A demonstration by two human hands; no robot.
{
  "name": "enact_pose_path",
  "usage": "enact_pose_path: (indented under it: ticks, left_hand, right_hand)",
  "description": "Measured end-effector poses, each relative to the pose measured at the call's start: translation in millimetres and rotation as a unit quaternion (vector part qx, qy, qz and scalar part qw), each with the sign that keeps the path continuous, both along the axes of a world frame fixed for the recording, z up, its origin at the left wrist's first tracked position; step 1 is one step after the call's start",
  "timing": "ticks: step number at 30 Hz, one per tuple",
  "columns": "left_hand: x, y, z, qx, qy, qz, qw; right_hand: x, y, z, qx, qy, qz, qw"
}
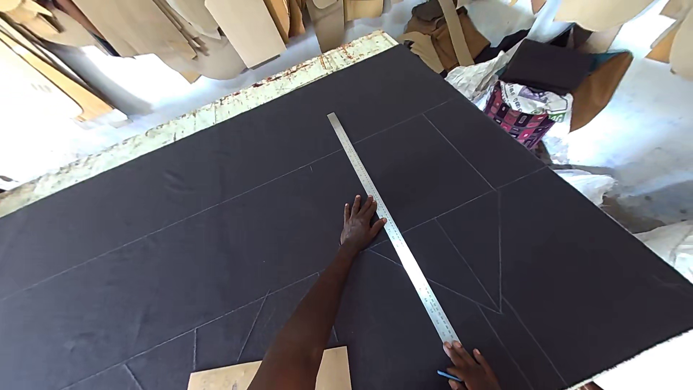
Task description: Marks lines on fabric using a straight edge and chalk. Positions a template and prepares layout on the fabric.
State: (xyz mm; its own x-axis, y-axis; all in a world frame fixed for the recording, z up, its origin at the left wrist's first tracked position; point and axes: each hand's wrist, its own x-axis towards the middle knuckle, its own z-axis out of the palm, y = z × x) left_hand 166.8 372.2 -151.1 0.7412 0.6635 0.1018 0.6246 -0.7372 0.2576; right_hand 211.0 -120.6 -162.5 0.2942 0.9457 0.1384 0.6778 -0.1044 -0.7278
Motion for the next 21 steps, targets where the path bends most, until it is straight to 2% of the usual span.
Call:
enact_pose_path:
  ticks: [6,9,12,14,16,19,21]
  left_hand:
    - [1,2,-1,-0.002,0.007,0.000,1.000]
    - [2,1,-1,-0.007,0.009,-0.001,1.000]
    - [1,-2,12,-0.016,-0.004,-0.011,1.000]
    - [-3,-4,26,-0.012,-0.030,-0.031,0.999]
    - [11,12,27,-0.005,-0.034,-0.036,0.999]
    - [35,42,41,-0.030,0.051,-0.034,0.998]
    - [42,50,55,-0.051,0.077,-0.024,0.995]
  right_hand:
    - [4,1,5,-0.009,0.015,0.006,1.000]
    - [13,7,14,-0.002,0.072,-0.012,0.997]
    - [34,39,24,0.035,0.142,-0.048,0.988]
    - [54,80,43,0.045,0.162,-0.059,0.984]
    - [80,138,58,0.051,0.149,-0.054,0.986]
    - [119,250,68,0.046,0.129,-0.044,0.990]
    - [138,328,76,0.029,0.157,-0.052,0.986]
